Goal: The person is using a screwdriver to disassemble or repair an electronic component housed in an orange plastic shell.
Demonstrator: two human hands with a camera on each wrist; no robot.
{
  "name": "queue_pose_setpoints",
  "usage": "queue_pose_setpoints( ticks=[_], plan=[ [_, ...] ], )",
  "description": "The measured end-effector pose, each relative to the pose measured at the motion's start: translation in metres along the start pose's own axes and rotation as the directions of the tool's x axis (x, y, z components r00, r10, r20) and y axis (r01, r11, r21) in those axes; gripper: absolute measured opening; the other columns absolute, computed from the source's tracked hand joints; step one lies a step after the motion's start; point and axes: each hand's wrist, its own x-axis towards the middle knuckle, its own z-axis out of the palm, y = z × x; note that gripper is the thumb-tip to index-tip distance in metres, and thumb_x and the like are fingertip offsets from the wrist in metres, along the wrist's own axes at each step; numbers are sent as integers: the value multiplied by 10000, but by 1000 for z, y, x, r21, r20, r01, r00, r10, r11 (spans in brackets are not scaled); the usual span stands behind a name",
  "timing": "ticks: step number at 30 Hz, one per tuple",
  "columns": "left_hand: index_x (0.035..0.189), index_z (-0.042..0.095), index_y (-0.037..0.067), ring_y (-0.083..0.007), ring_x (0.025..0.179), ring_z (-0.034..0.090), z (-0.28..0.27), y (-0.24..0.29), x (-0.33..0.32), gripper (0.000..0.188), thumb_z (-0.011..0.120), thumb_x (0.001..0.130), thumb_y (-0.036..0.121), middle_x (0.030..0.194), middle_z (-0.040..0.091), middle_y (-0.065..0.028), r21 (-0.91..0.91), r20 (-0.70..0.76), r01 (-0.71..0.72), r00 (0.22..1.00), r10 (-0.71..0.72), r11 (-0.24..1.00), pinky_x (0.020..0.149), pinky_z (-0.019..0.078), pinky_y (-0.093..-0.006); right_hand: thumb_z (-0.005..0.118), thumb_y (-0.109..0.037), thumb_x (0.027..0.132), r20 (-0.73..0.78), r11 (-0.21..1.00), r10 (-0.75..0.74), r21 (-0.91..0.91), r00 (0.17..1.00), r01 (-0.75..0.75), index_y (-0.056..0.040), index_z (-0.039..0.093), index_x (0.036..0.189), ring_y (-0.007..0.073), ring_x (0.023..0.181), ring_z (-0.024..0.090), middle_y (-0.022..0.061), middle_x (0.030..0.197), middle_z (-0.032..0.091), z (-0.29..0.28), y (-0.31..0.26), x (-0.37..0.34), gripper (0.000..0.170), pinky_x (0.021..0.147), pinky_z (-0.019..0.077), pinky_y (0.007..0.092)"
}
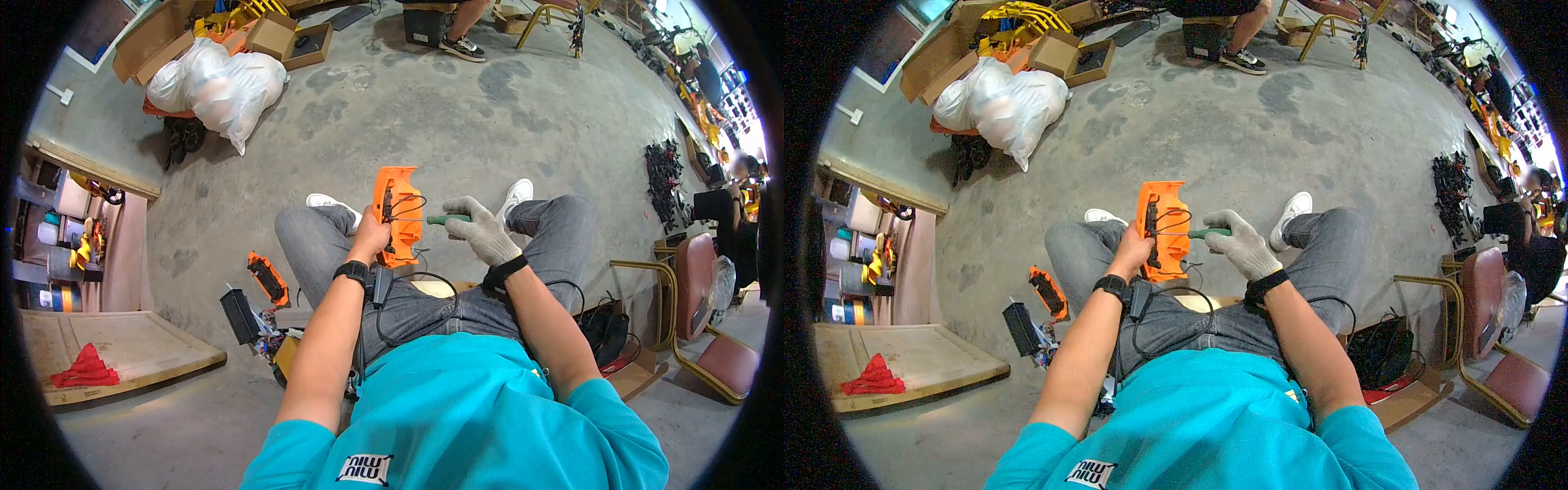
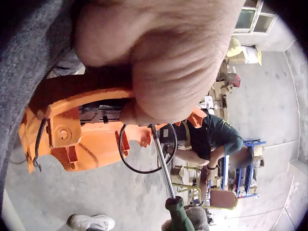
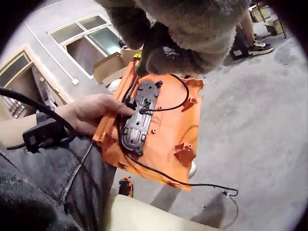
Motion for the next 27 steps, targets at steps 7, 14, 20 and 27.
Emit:
queue_pose_setpoints(
  ticks=[7, 14, 20, 27],
  plan=[
    [1205, 521, -56, -255, 1004, 647, -1, 21, -11, 366, 552, 840, -72, 1091, 655, -148, 37, -3, 18, 1000, -18, 999, 895, 501, -345, 620, -245, 909, 79, 917, 367, 134, 927, -375, 36, 581, 1178, 144, 756, 616, 81, 896, 624, -7, 0, 4, 391, 689, 538, 277],
    [1246, 500, -62, -254, 1012, 641, -2, 26, -15, 410, 558, 841, -62, 1109, 651, -150, 1, 26, 32, 999, -32, 999, 907, 496, -348, 600, -258, 907, -33, 997, 65, 52, 997, -63, 37, 584, 1148, 146, 737, 623, 72, 851, 632, -4, -2, 0, 380, 695, 547, 293],
    [1235, 501, -65, -288, 1029, 649, -3, 16, -8, 405, 562, 835, -46, 1105, 660, -176, 51, 35, 4, 999, -5, 999, 917, 495, -359, 586, -273, 956, 154, 913, 316, 217, 936, -344, 45, 586, 1166, 120, 752, 593, 76, 925, 612, -11, 6, 4, 381, 677, 531, 268],
    [1244, 497, -63, -267, 1029, 644, -2, 16, -7, 414, 551, 834, -72, 1108, 648, -158, 48, 43, 22, 999, -24, 999, 905, 502, -353, 570, -297, 966, -34, 995, 73, 72, 997, -70, 21, 591, 1179, 110, 710, 586, 73, 911, 613, -2, -3, 1, 384, 625, 514, 250]
  ],
)
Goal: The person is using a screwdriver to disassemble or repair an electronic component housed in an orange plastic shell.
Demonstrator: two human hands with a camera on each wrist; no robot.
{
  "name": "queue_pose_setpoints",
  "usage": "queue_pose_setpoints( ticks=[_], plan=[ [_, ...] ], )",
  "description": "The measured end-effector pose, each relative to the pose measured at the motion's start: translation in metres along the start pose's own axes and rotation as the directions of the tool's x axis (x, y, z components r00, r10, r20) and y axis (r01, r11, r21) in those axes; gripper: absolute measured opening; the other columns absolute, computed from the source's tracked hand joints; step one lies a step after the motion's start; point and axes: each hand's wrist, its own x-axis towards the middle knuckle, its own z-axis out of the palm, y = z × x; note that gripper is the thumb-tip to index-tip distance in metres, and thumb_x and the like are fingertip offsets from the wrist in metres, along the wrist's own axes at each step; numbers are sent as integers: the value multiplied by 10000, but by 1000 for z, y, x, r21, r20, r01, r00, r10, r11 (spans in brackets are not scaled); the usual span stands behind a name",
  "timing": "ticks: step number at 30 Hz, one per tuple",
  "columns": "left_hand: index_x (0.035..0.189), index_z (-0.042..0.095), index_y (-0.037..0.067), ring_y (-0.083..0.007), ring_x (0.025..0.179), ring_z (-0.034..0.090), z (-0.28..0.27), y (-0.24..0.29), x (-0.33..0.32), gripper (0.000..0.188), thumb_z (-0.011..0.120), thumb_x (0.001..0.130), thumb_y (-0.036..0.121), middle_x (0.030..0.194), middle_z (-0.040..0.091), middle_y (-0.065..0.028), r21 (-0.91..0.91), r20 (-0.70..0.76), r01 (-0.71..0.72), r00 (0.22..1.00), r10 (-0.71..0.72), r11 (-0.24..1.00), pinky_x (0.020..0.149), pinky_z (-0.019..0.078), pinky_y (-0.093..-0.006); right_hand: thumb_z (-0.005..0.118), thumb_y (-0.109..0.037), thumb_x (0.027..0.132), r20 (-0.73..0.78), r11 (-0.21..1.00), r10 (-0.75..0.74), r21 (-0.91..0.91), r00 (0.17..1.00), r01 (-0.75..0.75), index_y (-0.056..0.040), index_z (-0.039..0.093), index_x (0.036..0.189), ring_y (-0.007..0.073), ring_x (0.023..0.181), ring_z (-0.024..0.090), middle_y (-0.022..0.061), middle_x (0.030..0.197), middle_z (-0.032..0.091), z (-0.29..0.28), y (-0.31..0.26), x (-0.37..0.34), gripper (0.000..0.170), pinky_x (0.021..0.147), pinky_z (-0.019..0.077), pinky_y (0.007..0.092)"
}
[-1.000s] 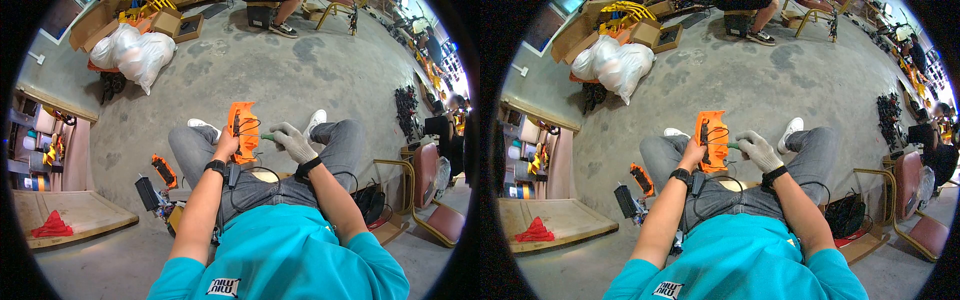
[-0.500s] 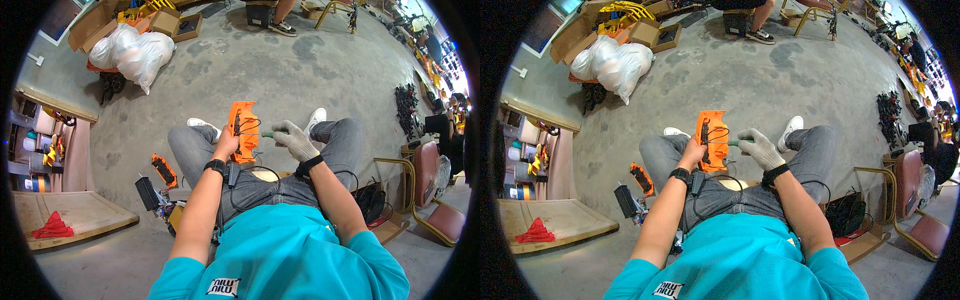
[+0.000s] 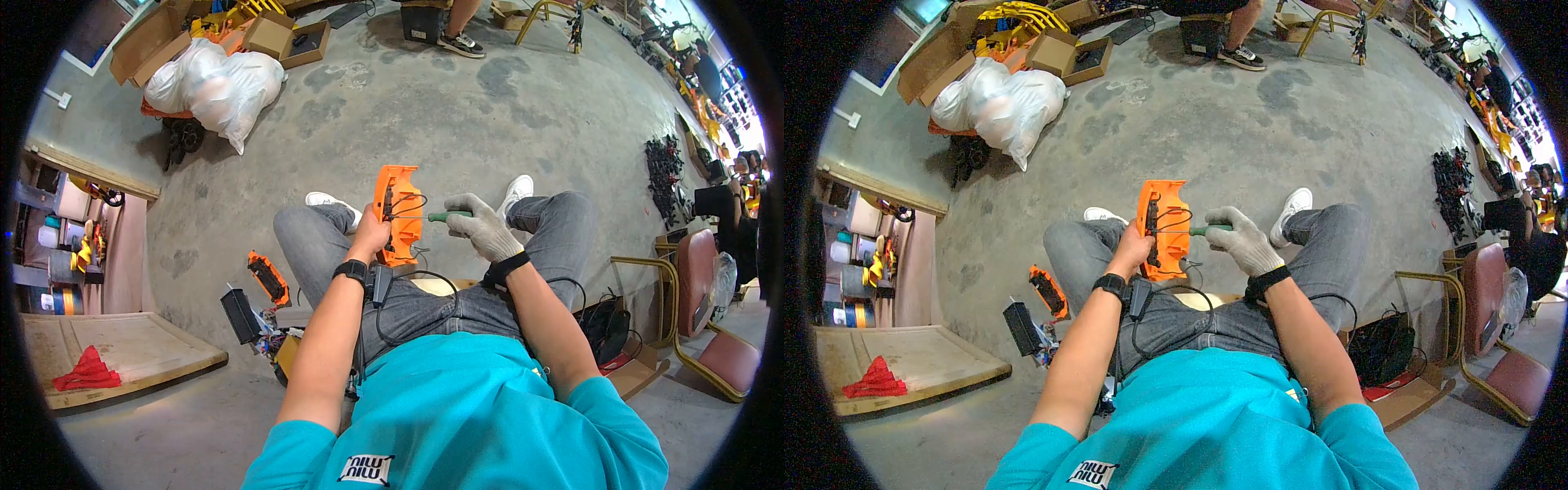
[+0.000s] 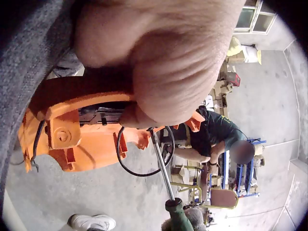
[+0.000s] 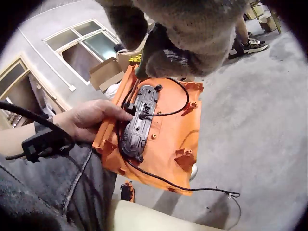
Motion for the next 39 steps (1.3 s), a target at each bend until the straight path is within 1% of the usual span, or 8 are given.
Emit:
queue_pose_setpoints(
  ticks=[3, 5, 14, 20, 26, 30, 32, 39],
  plan=[
    [1222, 514, -51, -313, 1045, 656, 2, -11, 5, 387, 564, 840, -14, 1099, 673, -197, -6, -22, -7, 1000, 7, 1000, 920, 496, -370, 569, -269, 931, 0, 988, 97, 121, 995, -97, 30, 604, 1180, 141, 746, 608, 79, 886, 637, -1, 2, 2, 390, 684, 533, 278],
    [1221, 515, -50, -314, 1047, 656, 0, -11, 6, 385, 566, 841, -11, 1104, 672, -197, 5, -20, -10, 1000, 11, 1000, 921, 497, -369, 610, -249, 904, 149, 912, 360, 149, 921, -381, 39, 605, 1178, 150, 791, 628, 86, 887, 641, -7, 6, 7, 397, 720, 541, 286],
    [1237, 515, -46, -318, 1058, 653, 0, 2, -2, 401, 566, 842, -4, 1120, 671, -195, 25, -14, 8, 1000, -7, 1000, 932, 493, -365, 588, -279, 923, -7, 999, 14, 47, 1000, -13, 44, 595, 1060, 133, 748, 621, 83, 855, 637, -3, 18, 7, 351, 714, 547, 292],
    [1249, 503, -58, -299, 1055, 645, -1, 3, -2, 418, 566, 838, -22, 1131, 658, -186, 43, -20, 20, 1000, -19, 999, 929, 491, -362, 613, -328, 929, 161, 920, 302, 210, 940, -332, 53, 598, 1150, 140, 754, 626, 80, 859, 640, -12, 16, 9, 440, 738, 551, 282],
    [1241, 505, -68, -285, 1063, 637, -1, 15, -9, 408, 572, 841, -26, 1124, 653, -184, 7, -2, 41, 999, -41, 999, 933, 485, -360, 601, -323, 922, 1, 999, 42, 27, 999, -42, 50, 619, 1110, 156, 719, 607, 92, 866, 640, -3, 17, 8, 418, 669, 529, 276],
    [1224, 520, -66, -285, 1060, 643, 0, -4, 2, 391, 571, 838, -22, 1126, 659, -182, 57, -2, -3, 1000, 3, 998, 931, 485, -359, 599, -296, 913, -22, 987, 75, 146, 997, -71, 47, 626, 1101, 159, 711, 595, 91, 877, 634, -3, 18, 11, 392, 651, 517, 273],
    [1221, 524, -66, -286, 1053, 646, -1, 8, -6, 391, 572, 835, -24, 1120, 662, -180, 70, -12, 0, 1000, 1, 998, 925, 487, -358, 611, -268, 897, 96, 924, 324, 181, 941, -336, 47, 624, 1110, 155, 723, 593, 83, 888, 627, -10, 21, 15, 381, 673, 528, 281],
    [1228, 525, -67, -287, 1037, 652, -1, 6, -4, 404, 578, 830, -21, 1101, 668, -178, -8, 3, 26, 1000, -26, 1000, 910, 494, -356, 590, -219, 902, 101, 973, 167, 145, 981, -181, 34, 624, 1118, 140, 729, 592, 78, 896, 623, -9, 21, 14, 335, 685, 535, 291]
  ],
)
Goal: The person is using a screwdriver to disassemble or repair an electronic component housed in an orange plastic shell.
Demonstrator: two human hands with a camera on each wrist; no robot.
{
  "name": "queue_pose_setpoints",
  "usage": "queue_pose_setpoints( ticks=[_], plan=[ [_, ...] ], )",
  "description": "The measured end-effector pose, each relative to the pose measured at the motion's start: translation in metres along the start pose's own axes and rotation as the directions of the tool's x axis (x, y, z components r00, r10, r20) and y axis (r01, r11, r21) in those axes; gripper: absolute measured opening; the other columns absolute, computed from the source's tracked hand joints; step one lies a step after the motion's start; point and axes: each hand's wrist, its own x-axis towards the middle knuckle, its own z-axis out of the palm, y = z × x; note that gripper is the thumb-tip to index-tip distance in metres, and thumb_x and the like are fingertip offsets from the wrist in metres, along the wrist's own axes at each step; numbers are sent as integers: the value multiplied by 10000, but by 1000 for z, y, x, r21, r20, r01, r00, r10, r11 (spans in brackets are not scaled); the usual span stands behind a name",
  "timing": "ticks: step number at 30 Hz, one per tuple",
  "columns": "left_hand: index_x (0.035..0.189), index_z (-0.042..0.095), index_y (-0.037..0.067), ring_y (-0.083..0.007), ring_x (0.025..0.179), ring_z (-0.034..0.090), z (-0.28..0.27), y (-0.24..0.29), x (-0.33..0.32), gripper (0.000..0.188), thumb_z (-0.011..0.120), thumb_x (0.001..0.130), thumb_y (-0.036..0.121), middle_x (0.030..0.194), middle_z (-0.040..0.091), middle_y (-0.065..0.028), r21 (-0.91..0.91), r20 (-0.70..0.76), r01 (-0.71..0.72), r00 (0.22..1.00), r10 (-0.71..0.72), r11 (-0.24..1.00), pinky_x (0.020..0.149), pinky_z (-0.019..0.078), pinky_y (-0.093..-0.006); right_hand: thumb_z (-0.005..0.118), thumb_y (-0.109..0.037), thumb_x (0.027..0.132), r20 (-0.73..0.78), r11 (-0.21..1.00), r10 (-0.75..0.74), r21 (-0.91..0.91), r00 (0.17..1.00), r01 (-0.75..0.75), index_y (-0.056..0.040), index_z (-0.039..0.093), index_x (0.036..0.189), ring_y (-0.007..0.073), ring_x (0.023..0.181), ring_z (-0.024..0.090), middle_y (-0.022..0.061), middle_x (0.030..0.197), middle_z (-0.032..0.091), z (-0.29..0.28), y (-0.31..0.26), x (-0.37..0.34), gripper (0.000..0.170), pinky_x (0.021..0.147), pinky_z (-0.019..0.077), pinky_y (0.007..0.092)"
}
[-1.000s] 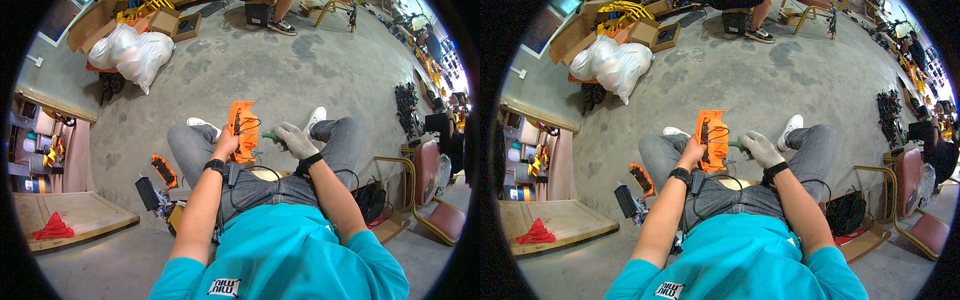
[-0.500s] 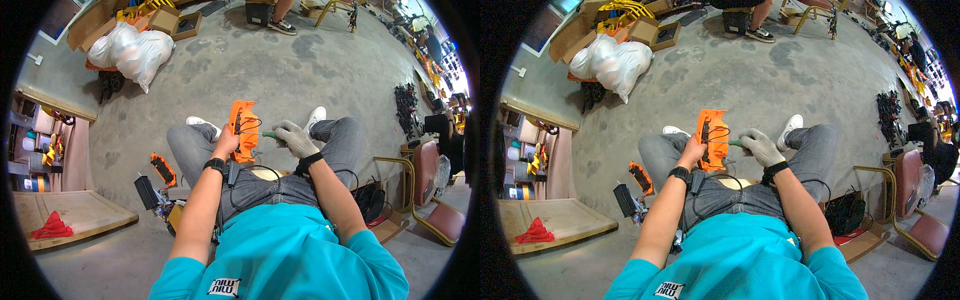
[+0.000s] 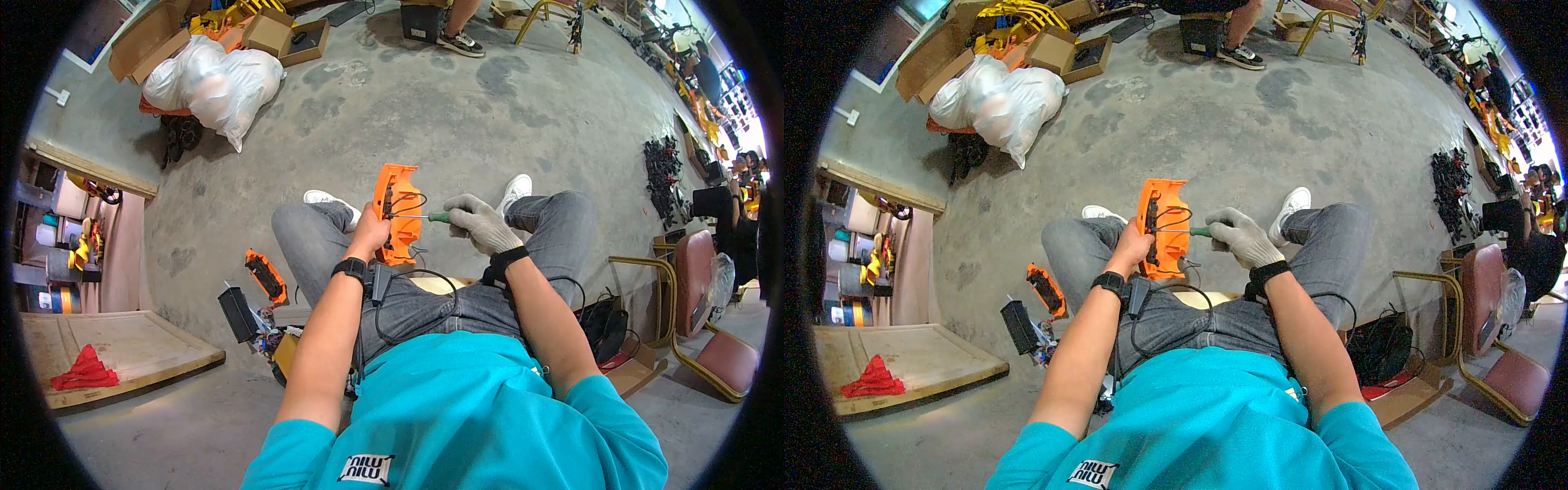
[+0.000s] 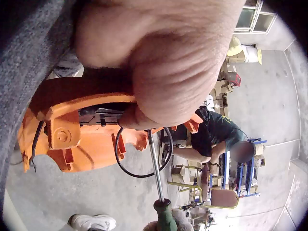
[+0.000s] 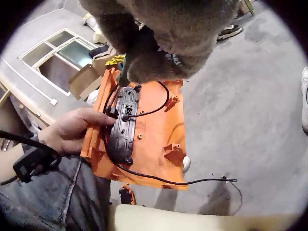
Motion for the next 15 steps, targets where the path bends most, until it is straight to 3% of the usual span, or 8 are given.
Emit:
queue_pose_setpoints(
  ticks=[3, 7, 9, 12, 14, 15],
  plan=[
    [1254, 497, -63, -324, 1091, 644, 0, 6, -3, 413, 560, 850, -3, 1161, 657, -204, 49, 2, 31, 1000, -31, 998, 939, 491, -371, 580, -215, 912, -43, 994, -107, -7, 993, 106, 25, 624, 1124, 119, 721, 586, 73, 892, 626, 2, 1, 0, 323, 678, 532, 283],
    [1253, 498, -61, -333, 1099, 642, 1, -1, 2, 416, 563, 846, 0, 1164, 656, -212, 64, -1, 18, 1000, -18, 998, 943, 490, -371, 623, -182, 896, 45, 987, 105, 121, 993, -110, 41, 606, 1142, 145, 765, 606, 92, 931, 625, -2, -12, -5, 333, 712, 534, 283],
    [1240, 521, -62, -280, 1050, 644, 1, -8, 6, 411, 584, 837, -12, 1120, 662, -176, 76, -21, 15, 1000, -14, 997, 932, 483, -360, 641, -168, 890, 83, 972, 183, 135, 980, -193, 50, 597, 1152, 162, 785, 614, 102, 947, 624, -4, -11, -3, 344, 731, 535, 287],
    [1248, 518, -63, -283, 1059, 643, 1, -12, 8, 420, 584, 837, -11, 1127, 662, -180, 46, -16, 6, 1000, -5, 999, 935, 482, -360, 641, -201, 899, 54, 985, 146, 90, 988, -150, 42, 591, 1139, 175, 805, 613, 104, 952, 618, -4, -5, 1, 345, 726, 536, 296],
    [1249, 517, -64, -286, 1063, 643, 1, -5, 4, 422, 584, 836, -12, 1131, 662, -184, 43, -16, 16, 1000, -15, 999, 935, 482, -359, 598, -259, 961, 23, 999, -39, 31, 999, 38, -11, 589, 1132, 128, 724, 598, 76, 929, 616, -2, 2, 2, 302, 660, 528, 256],
    [1251, 516, -65, -288, 1066, 642, 1, -1, 1, 423, 583, 836, -14, 1135, 662, -187, 39, -15, 27, 1000, -26, 999, 936, 482, -358, 598, -259, 961, 23, 999, -39, 30, 999, 38, -11, 589, 1132, 128, 724, 598, 76, 929, 616, -3, 5, 3, 302, 660, 528, 256]
  ],
)
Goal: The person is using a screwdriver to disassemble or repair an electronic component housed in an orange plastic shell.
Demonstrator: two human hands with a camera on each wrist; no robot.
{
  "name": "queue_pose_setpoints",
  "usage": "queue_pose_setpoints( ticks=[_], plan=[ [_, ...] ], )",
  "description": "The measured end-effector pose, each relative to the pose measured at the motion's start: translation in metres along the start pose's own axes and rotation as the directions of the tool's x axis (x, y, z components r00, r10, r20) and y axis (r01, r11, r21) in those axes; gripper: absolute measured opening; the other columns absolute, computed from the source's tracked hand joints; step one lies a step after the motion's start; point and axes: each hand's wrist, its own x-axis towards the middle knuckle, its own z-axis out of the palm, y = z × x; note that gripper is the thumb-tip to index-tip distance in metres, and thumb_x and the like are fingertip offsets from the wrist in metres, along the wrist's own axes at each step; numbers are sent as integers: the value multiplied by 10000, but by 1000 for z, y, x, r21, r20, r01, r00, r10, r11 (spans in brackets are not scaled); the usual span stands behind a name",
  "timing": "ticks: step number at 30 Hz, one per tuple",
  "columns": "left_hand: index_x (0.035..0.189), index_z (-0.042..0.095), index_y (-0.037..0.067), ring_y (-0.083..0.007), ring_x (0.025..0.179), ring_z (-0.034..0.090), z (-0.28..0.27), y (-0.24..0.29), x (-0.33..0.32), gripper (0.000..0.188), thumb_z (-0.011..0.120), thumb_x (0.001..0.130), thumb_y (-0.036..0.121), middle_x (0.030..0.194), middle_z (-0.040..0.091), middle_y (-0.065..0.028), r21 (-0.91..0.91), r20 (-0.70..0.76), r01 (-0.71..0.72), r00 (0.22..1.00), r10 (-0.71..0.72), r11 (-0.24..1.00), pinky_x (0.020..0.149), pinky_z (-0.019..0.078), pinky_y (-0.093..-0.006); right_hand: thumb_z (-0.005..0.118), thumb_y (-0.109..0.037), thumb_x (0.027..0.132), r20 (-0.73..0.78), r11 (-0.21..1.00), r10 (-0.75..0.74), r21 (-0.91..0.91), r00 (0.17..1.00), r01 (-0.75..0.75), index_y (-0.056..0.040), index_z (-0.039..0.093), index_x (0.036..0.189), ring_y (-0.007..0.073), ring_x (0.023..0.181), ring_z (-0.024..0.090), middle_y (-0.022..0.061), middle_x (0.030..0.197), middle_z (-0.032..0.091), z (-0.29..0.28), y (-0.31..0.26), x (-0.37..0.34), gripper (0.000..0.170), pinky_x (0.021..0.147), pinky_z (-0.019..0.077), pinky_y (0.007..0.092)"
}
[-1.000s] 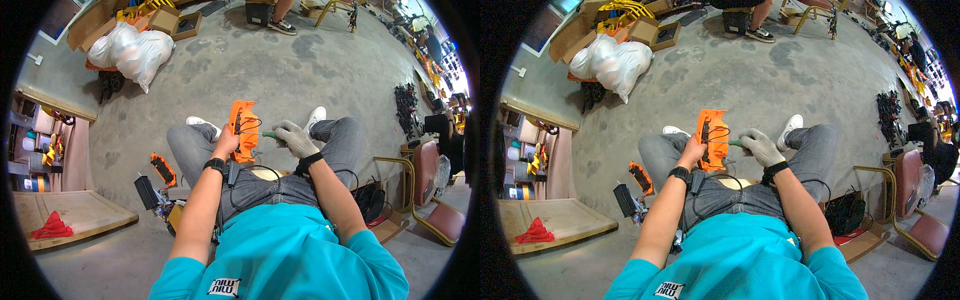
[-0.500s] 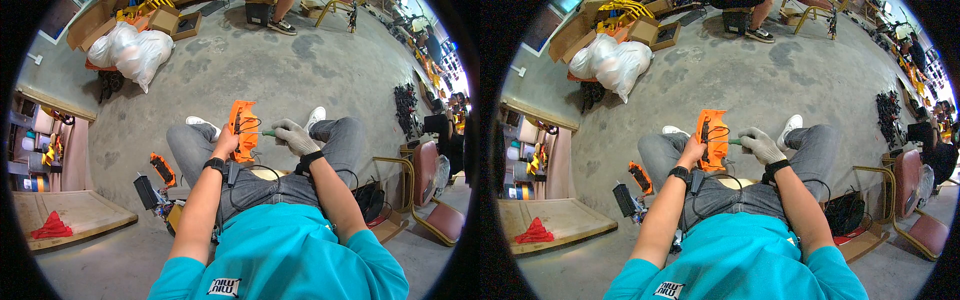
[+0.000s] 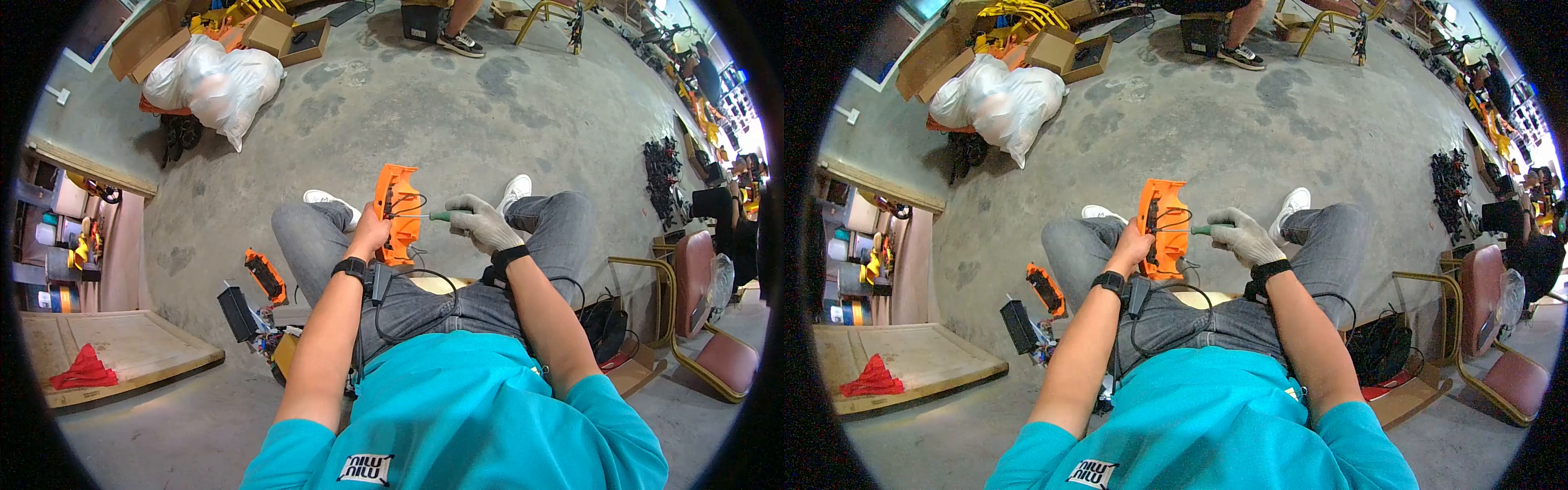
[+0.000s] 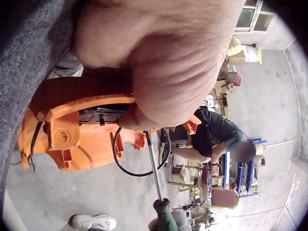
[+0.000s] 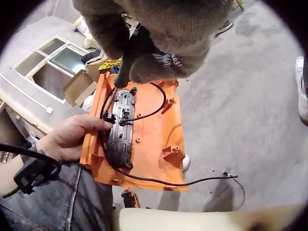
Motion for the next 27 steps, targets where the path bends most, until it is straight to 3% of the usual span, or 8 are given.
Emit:
queue_pose_setpoints(
  ticks=[3, 5, 8, 11, 15, 17, 21, 27],
  plan=[
    [1248, 519, -67, -293, 1063, 645, 1, 1, -2, 421, 583, 836, -14, 1135, 664, -190, 29, -14, -16, 1000, 17, 999, 933, 484, -358, 600, -257, 956, -32, 1000, 4, 4, 999, -4, -8, 592, 1125, 123, 695, 593, 70, 907, 614, 3, -7, -2, 302, 640, 526, 251],
    [1251, 519, -64, -291, 1061, 646, 0, 0, 0, 423, 582, 835, -15, 1134, 664, -188, 38, -17, -8, 1000, 8, 999, 932, 485, -359, 647, -172, 919, 19, 967, 226, 120, 974, -226, 16, 584, 1154, 147, 721, 597, 81, 910, 607, 2, -9, -1, 308, 680, 532, 277],
    [1260, 517, -58, -287, 1058, 647, -2, 7, -5, 431, 580, 835, -14, 1134, 665, -185, 24, 9, 1, 1000, -1, 1000, 933, 486, -360, 649, -158, 920, 62, 965, 252, 55, 966, -255, 14, 580, 1146, 146, 719, 593, 78, 909, 605, 2, -23, -7, 292, 676, 536, 289],
    [1245, 513, -58, -315, 1062, 650, -1, 0, -1, 417, 581, 838, 5, 1132, 664, -203, -2, 22, -15, 1000, 15, 1000, 927, 492, -372, 624, -209, 942, 30, 998, 60, -19, 998, -60, -17, 594, 1091, 123, 700, 585, 65, 902, 607, -2, -3, 1, 245, 623, 527, 276],
    [1216, 515, -60, -339, 1059, 655, 1, -9, 5, 390, 587, 842, 24, 1122, 665, -222, 29, 7, -30, 1000, 30, 999, 911, 501, -381, 605, -214, 952, -34, 999, 21, 45, 999, -19, -22, 602, 1081, 110, 693, 584, 58, 896, 610, 4, -4, -1, 232, 595, 512, 261],
    [1250, 510, -55, -310, 1068, 647, 0, -3, 2, 428, 588, 835, 13, 1139, 662, -201, 43, 10, -8, 1000, 7, 999, 926, 491, -367, 622, -241, 899, -10, 983, 171, 72, 985, -170, 35, 606, 1110, 135, 734, 600, 95, 903, 627, 5, -10, -3, 348, 679, 537, 273],
    [1288, 507, -47, -286, 1079, 638, -1, 1, -1, 468, 592, 831, 10, 1163, 656, -184, 19, 15, 17, 1000, -17, 1000, 946, 478, -353, 604, -173, 947, 31, 965, 259, 28, 966, -259, 20, 588, 1151, 119, 690, 583, 58, 893, 611, 5, -19, -8, 281, 616, 505, 249],
    [1286, 507, -46, -290, 1089, 637, -1, 5, -5, 457, 584, 839, 2, 1165, 658, -185, 7, 35, -6, 999, 5, 1000, 953, 476, -358, 587, -205, 966, -59, 998, 16, 59, 998, -12, 8, 593, 1133, 116, 689, 590, 56, 883, 611, 2, 0, 1, 272, 607, 504, 245]
  ],
)
